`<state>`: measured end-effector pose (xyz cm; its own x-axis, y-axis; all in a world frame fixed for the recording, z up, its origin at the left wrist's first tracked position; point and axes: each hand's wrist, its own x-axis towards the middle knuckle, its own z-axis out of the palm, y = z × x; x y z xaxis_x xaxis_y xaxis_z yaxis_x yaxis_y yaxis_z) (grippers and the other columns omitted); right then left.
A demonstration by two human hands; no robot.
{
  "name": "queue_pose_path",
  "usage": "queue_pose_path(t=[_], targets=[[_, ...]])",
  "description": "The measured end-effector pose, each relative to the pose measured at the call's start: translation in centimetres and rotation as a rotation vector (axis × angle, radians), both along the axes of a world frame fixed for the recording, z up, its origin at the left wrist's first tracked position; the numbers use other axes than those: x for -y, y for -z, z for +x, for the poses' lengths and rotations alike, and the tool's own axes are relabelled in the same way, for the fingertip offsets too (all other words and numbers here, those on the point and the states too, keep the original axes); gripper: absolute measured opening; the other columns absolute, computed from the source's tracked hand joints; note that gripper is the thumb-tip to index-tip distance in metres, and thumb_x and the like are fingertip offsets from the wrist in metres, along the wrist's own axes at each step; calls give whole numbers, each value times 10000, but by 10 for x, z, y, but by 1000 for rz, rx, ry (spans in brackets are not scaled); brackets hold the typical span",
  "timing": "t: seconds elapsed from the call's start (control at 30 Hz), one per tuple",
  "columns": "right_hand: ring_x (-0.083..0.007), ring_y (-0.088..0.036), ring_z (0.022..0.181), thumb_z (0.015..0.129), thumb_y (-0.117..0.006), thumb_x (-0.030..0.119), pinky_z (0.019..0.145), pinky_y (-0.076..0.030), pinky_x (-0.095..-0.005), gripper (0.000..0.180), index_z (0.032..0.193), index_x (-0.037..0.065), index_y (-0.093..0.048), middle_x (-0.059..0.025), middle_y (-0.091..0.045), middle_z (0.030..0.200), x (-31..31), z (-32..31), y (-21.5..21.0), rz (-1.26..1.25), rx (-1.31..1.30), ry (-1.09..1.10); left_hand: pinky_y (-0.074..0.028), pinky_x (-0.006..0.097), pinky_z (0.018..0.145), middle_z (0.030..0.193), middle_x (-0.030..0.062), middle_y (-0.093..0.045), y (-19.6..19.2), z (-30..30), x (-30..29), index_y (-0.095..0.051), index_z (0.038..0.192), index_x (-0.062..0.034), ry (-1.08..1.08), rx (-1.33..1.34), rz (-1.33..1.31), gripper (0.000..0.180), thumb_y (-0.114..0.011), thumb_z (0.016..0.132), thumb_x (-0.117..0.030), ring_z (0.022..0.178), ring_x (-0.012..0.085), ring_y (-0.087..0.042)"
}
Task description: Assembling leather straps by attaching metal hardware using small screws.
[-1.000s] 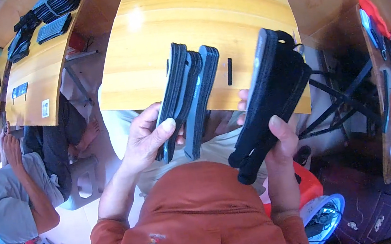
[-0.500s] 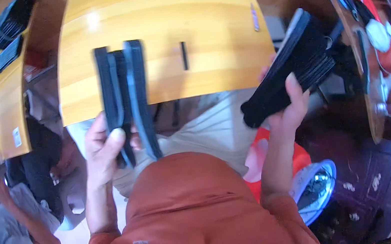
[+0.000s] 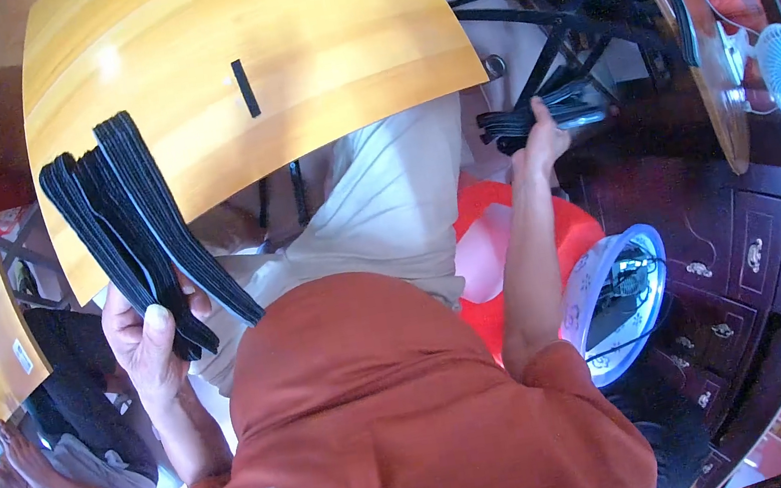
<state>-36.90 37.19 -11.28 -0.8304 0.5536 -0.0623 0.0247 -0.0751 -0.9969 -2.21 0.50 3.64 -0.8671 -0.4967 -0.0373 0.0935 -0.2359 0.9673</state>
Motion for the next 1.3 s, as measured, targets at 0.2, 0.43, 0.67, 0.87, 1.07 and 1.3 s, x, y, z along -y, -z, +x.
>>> queue_pose_path(t=[0.2, 0.43, 0.67, 0.87, 1.07, 1.3], targets=[[-274, -659, 721, 703, -726, -24, 644, -556, -426, 259, 942, 19, -637, -92, -657, 857, -33, 1, 120, -120, 379, -96, -513, 286, 645, 903, 128, -630, 1, 1, -4, -561, 1075, 24, 5, 51, -42, 475, -728, 858, -363, 718, 178, -621], [-296, -663, 780, 705, -715, 46, 718, -557, -421, 358, 1053, -19, -665, -155, -684, 928, -7, 29, 149, -202, 758, -261, -518, 284, 658, 902, 128, -636, 1, 4, -8, -571, 1063, 20, 4, 51, -52, 446, -728, 856, -342, 734, 180, -625], [-300, -666, 798, 756, -715, 186, 682, -539, -426, 278, 948, -15, -722, -117, -703, 922, 5, 28, 182, 75, 719, -331, -525, 291, 669, 893, 126, -649, -3, 16, -5, -579, 1059, 8, -43, 104, -75, 451, -739, 844, -354, 744, 182, -636], [-250, -620, 841, 805, -644, 160, 769, -506, -367, 211, 976, 36, -661, -104, -653, 924, -40, -14, 189, 654, 233, -169, -513, 279, 691, 886, 86, -643, -1, -8, -12, -570, 1099, 10, 22, 153, -79, 417, -711, 876, -312, 746, 151, -621], [-138, -601, 692, 891, -652, 45, 645, -514, -260, 131, 1008, -1, -619, -65, -646, 813, 98, 17, -87, -70, -370, -228, -508, 274, 742, 968, 86, -634, -5, -31, -24, -552, 1180, 27, 73, 4, 116, 372, -647, 940, -241, 812, 132, -602], [-147, -609, 1014, 867, -725, 123, 776, -528, -266, 678, 1412, -36, -355, -121, -593, 1194, 201, 148, -170, -309, -294, -1419, -488, 231, 706, 967, 46, -647, -11, -35, -28, -574, 1157, 2, 219, 74, 59, 325, -640, 948, -238, 794, 81, -579]])
